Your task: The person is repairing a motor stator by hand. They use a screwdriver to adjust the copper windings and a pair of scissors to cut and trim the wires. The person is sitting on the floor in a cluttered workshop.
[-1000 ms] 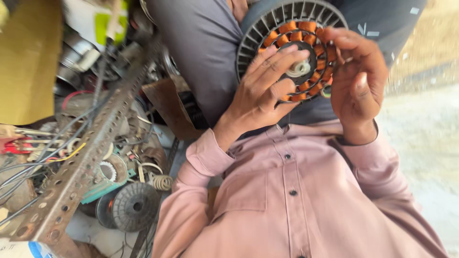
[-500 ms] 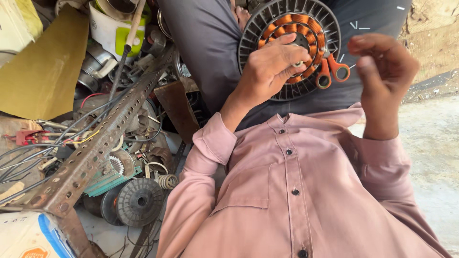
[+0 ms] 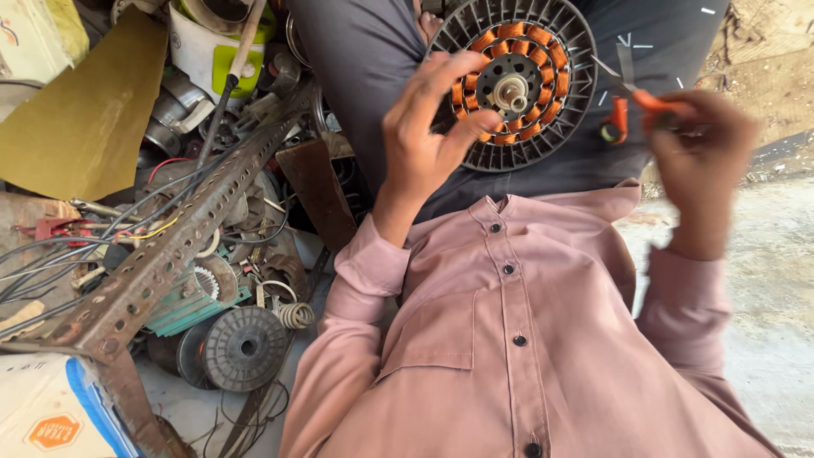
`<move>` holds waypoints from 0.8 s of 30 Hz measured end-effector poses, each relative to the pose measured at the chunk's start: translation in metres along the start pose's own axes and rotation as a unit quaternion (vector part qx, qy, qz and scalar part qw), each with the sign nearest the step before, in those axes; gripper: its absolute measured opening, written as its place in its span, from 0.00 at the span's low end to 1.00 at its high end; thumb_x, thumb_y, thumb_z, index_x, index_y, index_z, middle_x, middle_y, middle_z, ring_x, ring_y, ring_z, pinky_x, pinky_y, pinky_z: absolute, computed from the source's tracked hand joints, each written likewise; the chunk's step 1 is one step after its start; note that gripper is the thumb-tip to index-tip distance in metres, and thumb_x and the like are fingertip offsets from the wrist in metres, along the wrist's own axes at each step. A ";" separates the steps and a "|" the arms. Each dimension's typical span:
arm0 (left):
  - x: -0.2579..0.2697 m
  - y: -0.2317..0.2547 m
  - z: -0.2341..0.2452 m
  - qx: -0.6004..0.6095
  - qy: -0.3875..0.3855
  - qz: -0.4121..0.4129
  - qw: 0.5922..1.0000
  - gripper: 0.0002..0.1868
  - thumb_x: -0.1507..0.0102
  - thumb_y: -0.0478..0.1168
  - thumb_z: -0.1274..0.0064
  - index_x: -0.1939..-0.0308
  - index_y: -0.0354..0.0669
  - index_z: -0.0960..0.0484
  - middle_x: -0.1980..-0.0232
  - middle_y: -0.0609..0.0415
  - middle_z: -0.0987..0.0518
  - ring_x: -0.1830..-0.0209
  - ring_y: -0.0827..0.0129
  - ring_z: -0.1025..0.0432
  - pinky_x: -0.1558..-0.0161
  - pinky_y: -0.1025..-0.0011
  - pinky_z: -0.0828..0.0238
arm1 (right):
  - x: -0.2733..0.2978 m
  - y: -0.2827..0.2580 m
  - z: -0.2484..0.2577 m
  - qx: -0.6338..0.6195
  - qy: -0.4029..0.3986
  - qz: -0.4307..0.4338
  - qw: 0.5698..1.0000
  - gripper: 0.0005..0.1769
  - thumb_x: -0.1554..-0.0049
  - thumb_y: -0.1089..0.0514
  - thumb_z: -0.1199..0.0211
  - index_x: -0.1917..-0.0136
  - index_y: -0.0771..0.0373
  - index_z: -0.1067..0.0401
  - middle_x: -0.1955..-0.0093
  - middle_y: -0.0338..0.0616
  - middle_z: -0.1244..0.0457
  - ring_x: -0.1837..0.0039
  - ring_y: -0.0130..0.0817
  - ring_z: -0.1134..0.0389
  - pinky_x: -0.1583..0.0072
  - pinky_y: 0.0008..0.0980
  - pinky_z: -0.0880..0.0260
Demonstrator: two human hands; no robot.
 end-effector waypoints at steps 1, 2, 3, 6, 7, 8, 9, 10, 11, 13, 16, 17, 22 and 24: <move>0.004 -0.002 0.004 -0.035 0.009 -0.002 0.999 0.21 0.36 0.43 0.32 0.45 0.35 0.21 0.39 0.52 0.20 0.34 0.56 0.25 0.31 0.61 0.29 | 0.001 0.002 0.005 -0.081 -0.004 -0.022 0.996 0.07 0.35 0.72 0.36 0.43 0.73 0.24 0.52 0.46 0.31 0.51 0.29 0.28 0.47 0.24 0.26; 0.009 -0.004 0.003 -0.087 -0.015 0.003 0.996 0.19 0.35 0.44 0.34 0.46 0.37 0.19 0.35 0.50 0.24 0.30 0.53 0.30 0.27 0.58 0.34 | 0.002 0.002 0.015 -0.160 -0.010 -0.045 0.986 0.08 0.39 0.72 0.38 0.45 0.71 0.24 0.52 0.43 0.31 0.50 0.28 0.26 0.45 0.24 0.23; 0.015 -0.006 0.001 -0.139 -0.040 0.008 0.989 0.16 0.34 0.45 0.36 0.48 0.39 0.18 0.31 0.48 0.27 0.26 0.50 0.35 0.24 0.54 0.39 | 0.004 0.001 0.020 -0.238 -0.015 -0.068 0.969 0.10 0.43 0.71 0.41 0.47 0.70 0.25 0.52 0.40 0.31 0.49 0.26 0.25 0.42 0.24 0.21; 0.028 -0.015 -0.012 -0.231 -0.095 0.019 0.968 0.18 0.33 0.51 0.39 0.47 0.41 0.16 0.23 0.46 0.36 0.20 0.48 0.47 0.21 0.46 0.52 | 0.006 -0.006 0.008 -0.220 -0.093 -0.055 0.970 0.05 0.36 0.75 0.44 0.49 0.75 0.27 0.53 0.47 0.32 0.52 0.31 0.26 0.48 0.26 0.24; 0.031 -0.017 -0.018 -0.250 -0.111 0.022 0.962 0.21 0.33 0.53 0.40 0.46 0.41 0.15 0.22 0.46 0.39 0.19 0.48 0.50 0.21 0.44 0.56 | 0.008 -0.007 0.001 -0.216 -0.115 -0.052 0.968 0.05 0.35 0.75 0.45 0.49 0.76 0.28 0.54 0.49 0.32 0.53 0.32 0.27 0.49 0.26 0.25; 0.033 -0.019 -0.023 -0.244 -0.113 0.024 0.963 0.21 0.33 0.54 0.40 0.48 0.41 0.15 0.22 0.46 0.39 0.19 0.48 0.50 0.21 0.42 0.58 | 0.006 -0.005 -0.009 -0.215 -0.128 -0.056 0.966 0.06 0.36 0.74 0.46 0.51 0.76 0.28 0.54 0.49 0.31 0.53 0.31 0.27 0.50 0.25 0.25; 0.035 -0.021 -0.027 -0.239 -0.114 0.025 0.964 0.21 0.34 0.54 0.40 0.49 0.41 0.15 0.22 0.46 0.40 0.19 0.48 0.50 0.21 0.41 0.59 | 0.006 -0.004 -0.017 -0.215 -0.142 -0.060 0.964 0.07 0.37 0.73 0.47 0.52 0.75 0.28 0.54 0.48 0.31 0.53 0.30 0.27 0.50 0.25 0.25; 0.036 -0.022 -0.032 -0.233 -0.114 0.025 0.965 0.21 0.34 0.55 0.40 0.50 0.41 0.15 0.22 0.46 0.40 0.19 0.48 0.51 0.21 0.40 0.60 | 0.006 -0.005 -0.022 -0.164 -0.138 -0.029 0.976 0.08 0.39 0.74 0.48 0.52 0.76 0.27 0.56 0.50 0.32 0.56 0.31 0.30 0.53 0.25 0.29; 0.036 -0.023 -0.037 -0.234 -0.107 0.032 0.966 0.20 0.34 0.54 0.40 0.50 0.41 0.15 0.22 0.48 0.39 0.18 0.49 0.50 0.20 0.41 0.60 | 0.005 -0.006 -0.028 -0.114 -0.132 0.002 0.985 0.10 0.40 0.75 0.49 0.53 0.77 0.27 0.57 0.52 0.33 0.59 0.32 0.32 0.55 0.25 0.33; 0.038 -0.025 -0.041 -0.239 -0.094 0.046 0.965 0.19 0.32 0.52 0.40 0.50 0.40 0.15 0.21 0.51 0.38 0.16 0.52 0.49 0.17 0.42 0.60 | 0.003 -0.010 -0.036 -0.075 -0.119 0.060 0.988 0.10 0.44 0.75 0.51 0.54 0.77 0.27 0.57 0.54 0.35 0.58 0.34 0.34 0.54 0.26 0.35; 0.042 -0.027 -0.041 -0.226 -0.069 0.046 0.971 0.18 0.32 0.52 0.40 0.53 0.40 0.14 0.23 0.51 0.35 0.17 0.53 0.48 0.18 0.41 0.60 | 0.006 -0.016 -0.037 -0.096 -0.125 0.105 0.982 0.08 0.48 0.74 0.51 0.57 0.75 0.31 0.54 0.53 0.34 0.53 0.34 0.32 0.48 0.26 0.30; 0.043 -0.027 -0.043 -0.220 -0.061 0.051 0.972 0.17 0.33 0.51 0.40 0.54 0.40 0.13 0.24 0.53 0.34 0.18 0.54 0.47 0.18 0.42 0.60 | 0.007 -0.017 -0.038 -0.096 -0.148 0.099 0.979 0.06 0.47 0.74 0.50 0.58 0.74 0.32 0.54 0.52 0.33 0.54 0.33 0.31 0.48 0.26 0.30; 0.040 -0.028 -0.048 -0.188 -0.030 0.073 0.979 0.11 0.34 0.48 0.39 0.59 0.44 0.12 0.26 0.54 0.30 0.19 0.54 0.45 0.18 0.42 0.58 | -0.003 -0.026 -0.029 -0.140 -0.106 0.054 0.983 0.04 0.35 0.72 0.47 0.52 0.71 0.32 0.53 0.50 0.32 0.52 0.32 0.29 0.48 0.26 0.28; 0.041 -0.025 -0.048 -0.162 -0.018 0.071 0.984 0.09 0.34 0.45 0.38 0.62 0.44 0.12 0.27 0.53 0.29 0.19 0.53 0.44 0.17 0.44 0.57 | -0.015 -0.019 -0.023 -0.147 -0.014 -0.021 0.989 0.02 0.30 0.69 0.40 0.45 0.70 0.32 0.51 0.49 0.33 0.57 0.30 0.30 0.58 0.25 0.30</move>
Point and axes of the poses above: each hand's wrist, its own x-axis away from the middle knuckle, its own z-axis out of the back of the hand, y = z × x, the point moved 5 cm from there along -x, towards the middle knuckle
